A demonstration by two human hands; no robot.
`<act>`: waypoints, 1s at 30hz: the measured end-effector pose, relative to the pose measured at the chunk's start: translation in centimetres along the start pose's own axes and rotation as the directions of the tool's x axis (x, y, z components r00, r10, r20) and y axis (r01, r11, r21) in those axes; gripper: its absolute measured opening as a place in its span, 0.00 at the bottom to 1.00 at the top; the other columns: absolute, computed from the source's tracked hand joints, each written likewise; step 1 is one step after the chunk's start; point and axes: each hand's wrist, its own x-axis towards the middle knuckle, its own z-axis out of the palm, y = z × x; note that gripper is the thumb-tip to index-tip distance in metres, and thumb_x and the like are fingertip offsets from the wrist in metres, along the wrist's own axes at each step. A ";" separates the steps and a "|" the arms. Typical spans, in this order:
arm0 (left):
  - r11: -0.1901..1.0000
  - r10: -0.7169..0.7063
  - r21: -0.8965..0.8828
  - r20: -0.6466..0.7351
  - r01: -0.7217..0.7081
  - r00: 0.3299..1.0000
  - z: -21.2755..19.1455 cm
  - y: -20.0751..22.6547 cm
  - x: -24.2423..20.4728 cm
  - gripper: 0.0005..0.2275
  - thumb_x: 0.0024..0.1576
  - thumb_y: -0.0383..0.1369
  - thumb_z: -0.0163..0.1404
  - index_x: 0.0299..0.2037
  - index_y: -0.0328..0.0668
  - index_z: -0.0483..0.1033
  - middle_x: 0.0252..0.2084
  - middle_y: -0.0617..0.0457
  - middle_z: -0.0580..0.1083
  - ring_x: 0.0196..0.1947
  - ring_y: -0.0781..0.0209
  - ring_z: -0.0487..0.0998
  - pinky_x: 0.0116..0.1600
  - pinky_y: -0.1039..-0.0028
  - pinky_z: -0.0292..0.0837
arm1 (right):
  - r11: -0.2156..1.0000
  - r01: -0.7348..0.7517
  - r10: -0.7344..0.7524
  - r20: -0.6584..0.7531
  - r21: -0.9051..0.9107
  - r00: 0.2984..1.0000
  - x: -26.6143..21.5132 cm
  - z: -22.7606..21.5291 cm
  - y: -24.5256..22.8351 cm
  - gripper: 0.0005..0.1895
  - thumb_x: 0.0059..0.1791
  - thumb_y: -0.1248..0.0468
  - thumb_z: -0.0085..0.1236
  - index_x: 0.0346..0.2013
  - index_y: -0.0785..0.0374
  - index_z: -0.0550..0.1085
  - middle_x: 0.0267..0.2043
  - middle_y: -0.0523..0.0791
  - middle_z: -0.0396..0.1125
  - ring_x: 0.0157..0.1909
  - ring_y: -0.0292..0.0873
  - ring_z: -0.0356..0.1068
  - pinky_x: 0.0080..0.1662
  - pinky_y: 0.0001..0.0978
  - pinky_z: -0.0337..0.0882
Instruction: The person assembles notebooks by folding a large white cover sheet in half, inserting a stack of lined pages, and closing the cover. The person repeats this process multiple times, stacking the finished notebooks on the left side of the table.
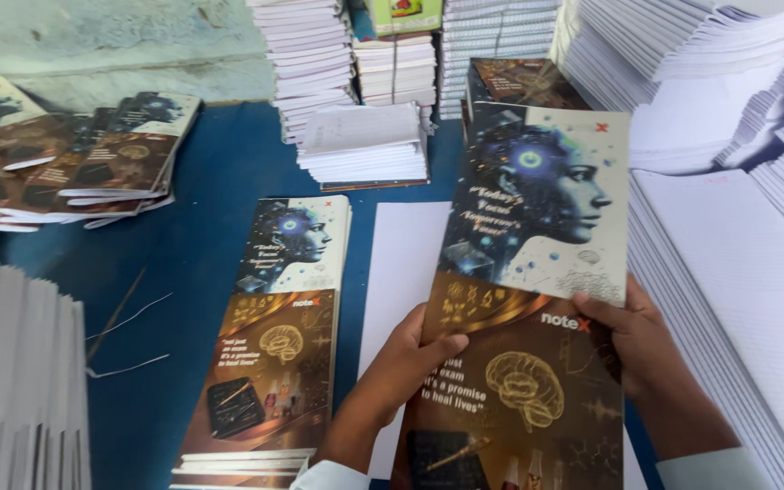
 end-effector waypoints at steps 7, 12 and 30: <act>0.974 0.220 -0.046 -0.012 -0.220 0.975 -1.3 2.4 -2.8 0.25 0.53 0.32 0.56 0.62 0.38 0.68 0.50 0.52 0.78 0.50 0.65 0.77 0.57 0.73 0.71 | 1.000 -0.029 0.029 -0.009 0.007 1.000 -1.7 2.5 -2.2 0.26 0.49 0.70 0.55 0.63 0.64 0.69 0.50 0.49 0.73 0.45 0.41 0.73 0.45 0.32 0.75; 0.958 0.275 -0.071 -0.043 -0.277 0.960 -3.4 5.4 -6.7 0.24 0.53 0.32 0.58 0.60 0.37 0.71 0.49 0.51 0.79 0.49 0.64 0.77 0.57 0.72 0.71 | 0.998 -0.022 0.017 0.088 0.062 0.996 -4.5 6.5 -4.8 0.25 0.48 0.67 0.55 0.62 0.63 0.70 0.50 0.48 0.72 0.46 0.41 0.74 0.46 0.32 0.75; 0.943 0.232 -0.150 -0.343 -0.296 0.910 -12.6 15.4 -26.9 0.19 0.53 0.26 0.54 0.56 0.36 0.72 0.42 0.46 0.81 0.35 0.61 0.84 0.40 0.71 0.82 | 0.996 0.026 -0.064 0.473 0.087 0.879 -13.4 24.8 -10.6 0.21 0.47 0.65 0.57 0.55 0.61 0.73 0.49 0.45 0.73 0.47 0.41 0.73 0.46 0.36 0.75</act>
